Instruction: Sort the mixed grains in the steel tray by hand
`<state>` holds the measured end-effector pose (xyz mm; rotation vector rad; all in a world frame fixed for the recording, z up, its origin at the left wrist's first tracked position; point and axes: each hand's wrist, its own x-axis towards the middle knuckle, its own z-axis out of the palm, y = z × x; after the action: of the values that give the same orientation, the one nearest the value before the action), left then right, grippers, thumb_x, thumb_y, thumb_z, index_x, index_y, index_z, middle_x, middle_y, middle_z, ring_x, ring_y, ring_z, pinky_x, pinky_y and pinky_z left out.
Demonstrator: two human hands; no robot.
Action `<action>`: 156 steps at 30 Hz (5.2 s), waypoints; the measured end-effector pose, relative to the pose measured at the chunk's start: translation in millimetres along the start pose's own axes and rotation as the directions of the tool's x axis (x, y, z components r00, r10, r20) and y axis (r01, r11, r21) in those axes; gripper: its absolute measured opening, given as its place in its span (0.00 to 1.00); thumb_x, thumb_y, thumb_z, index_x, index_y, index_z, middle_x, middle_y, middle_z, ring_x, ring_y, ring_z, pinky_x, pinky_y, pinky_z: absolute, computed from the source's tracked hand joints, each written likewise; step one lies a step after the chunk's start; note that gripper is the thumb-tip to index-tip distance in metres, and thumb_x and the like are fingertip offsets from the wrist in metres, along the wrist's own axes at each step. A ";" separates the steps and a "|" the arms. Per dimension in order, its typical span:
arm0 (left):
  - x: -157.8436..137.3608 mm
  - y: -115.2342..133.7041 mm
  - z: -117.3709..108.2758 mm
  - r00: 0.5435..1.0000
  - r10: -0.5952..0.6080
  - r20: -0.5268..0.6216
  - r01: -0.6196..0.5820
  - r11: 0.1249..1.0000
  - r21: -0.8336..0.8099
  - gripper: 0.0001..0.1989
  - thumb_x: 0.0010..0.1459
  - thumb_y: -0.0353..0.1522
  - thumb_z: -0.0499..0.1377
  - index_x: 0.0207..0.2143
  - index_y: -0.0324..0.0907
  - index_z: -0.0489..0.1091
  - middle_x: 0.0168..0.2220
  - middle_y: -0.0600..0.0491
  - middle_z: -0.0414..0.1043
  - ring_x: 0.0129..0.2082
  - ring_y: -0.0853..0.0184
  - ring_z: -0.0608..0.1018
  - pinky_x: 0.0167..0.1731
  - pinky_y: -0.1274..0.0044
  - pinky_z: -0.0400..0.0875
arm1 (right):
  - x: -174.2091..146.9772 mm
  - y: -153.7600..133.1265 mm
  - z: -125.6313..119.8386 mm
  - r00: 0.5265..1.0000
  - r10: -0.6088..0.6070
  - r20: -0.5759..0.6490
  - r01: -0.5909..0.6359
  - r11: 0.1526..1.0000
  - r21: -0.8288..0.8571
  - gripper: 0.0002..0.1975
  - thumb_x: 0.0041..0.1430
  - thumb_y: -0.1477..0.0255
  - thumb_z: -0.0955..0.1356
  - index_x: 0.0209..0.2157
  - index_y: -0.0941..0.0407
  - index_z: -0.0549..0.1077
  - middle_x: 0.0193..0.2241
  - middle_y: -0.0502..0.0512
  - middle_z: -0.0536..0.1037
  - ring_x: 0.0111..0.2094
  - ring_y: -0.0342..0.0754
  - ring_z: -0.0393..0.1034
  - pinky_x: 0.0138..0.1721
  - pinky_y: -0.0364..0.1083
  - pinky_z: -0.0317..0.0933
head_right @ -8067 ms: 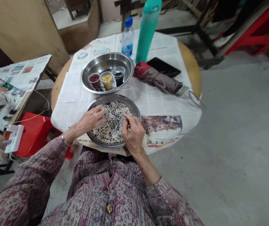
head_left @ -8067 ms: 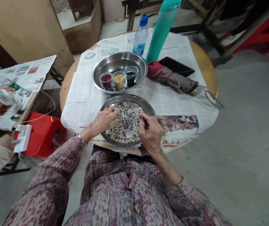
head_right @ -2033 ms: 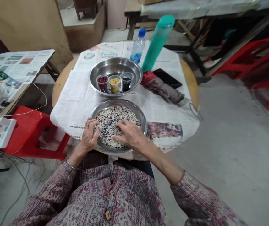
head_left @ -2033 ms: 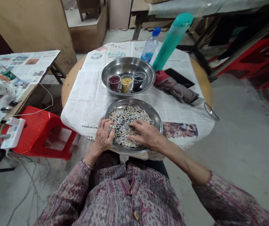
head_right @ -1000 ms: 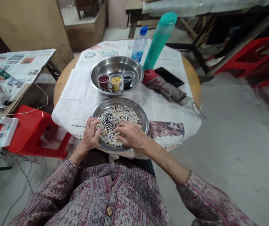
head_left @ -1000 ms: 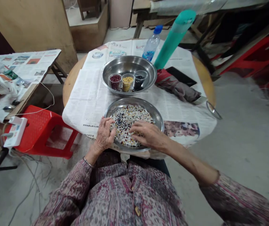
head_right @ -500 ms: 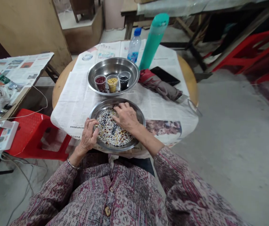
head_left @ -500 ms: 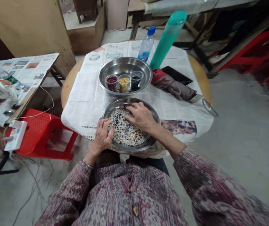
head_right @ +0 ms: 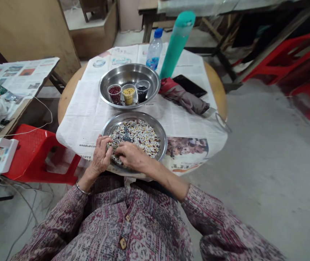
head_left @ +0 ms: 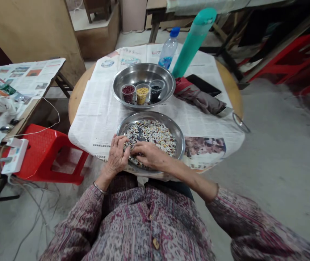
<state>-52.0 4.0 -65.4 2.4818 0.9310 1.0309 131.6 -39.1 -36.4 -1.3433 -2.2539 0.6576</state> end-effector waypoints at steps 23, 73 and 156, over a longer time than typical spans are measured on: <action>0.7 0.9 -1.6 1.000 -0.014 0.011 0.014 1.000 0.008 0.12 0.66 0.28 0.47 0.51 0.43 0.61 0.49 0.48 0.67 0.55 0.62 0.69 0.67 0.58 0.56 | 2.9 17.3 4.0 0.960 0.146 -0.240 -0.139 0.989 0.044 0.13 0.60 0.81 0.63 0.40 0.55 0.77 0.39 0.56 0.79 0.41 0.49 0.71 0.47 0.49 0.65; 95.3 30.4 22.6 0.593 0.243 0.768 -0.367 0.930 -0.011 0.09 0.62 0.24 0.53 0.39 0.42 0.71 0.42 0.50 0.71 0.44 0.64 0.74 0.43 0.74 0.70 | -52.5 13.0 9.0 0.440 0.321 -0.839 -0.367 0.917 0.159 0.20 0.66 0.77 0.56 0.54 0.53 0.71 0.49 0.60 0.76 0.52 0.54 0.70 0.56 0.59 0.65; 75.8 39.2 43.0 0.814 0.004 0.580 -0.103 0.985 0.138 0.14 0.64 0.24 0.51 0.46 0.40 0.73 0.41 0.48 0.71 0.45 0.62 0.74 0.51 0.68 0.72 | -46.4 15.9 19.1 0.471 0.284 -0.835 -0.357 0.927 0.114 0.13 0.63 0.74 0.62 0.42 0.55 0.77 0.37 0.58 0.81 0.40 0.51 0.75 0.45 0.50 0.69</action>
<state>36.8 24.2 -36.7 2.7134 0.7643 0.1604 151.7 -77.1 -66.7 -1.6590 -1.2309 -0.0466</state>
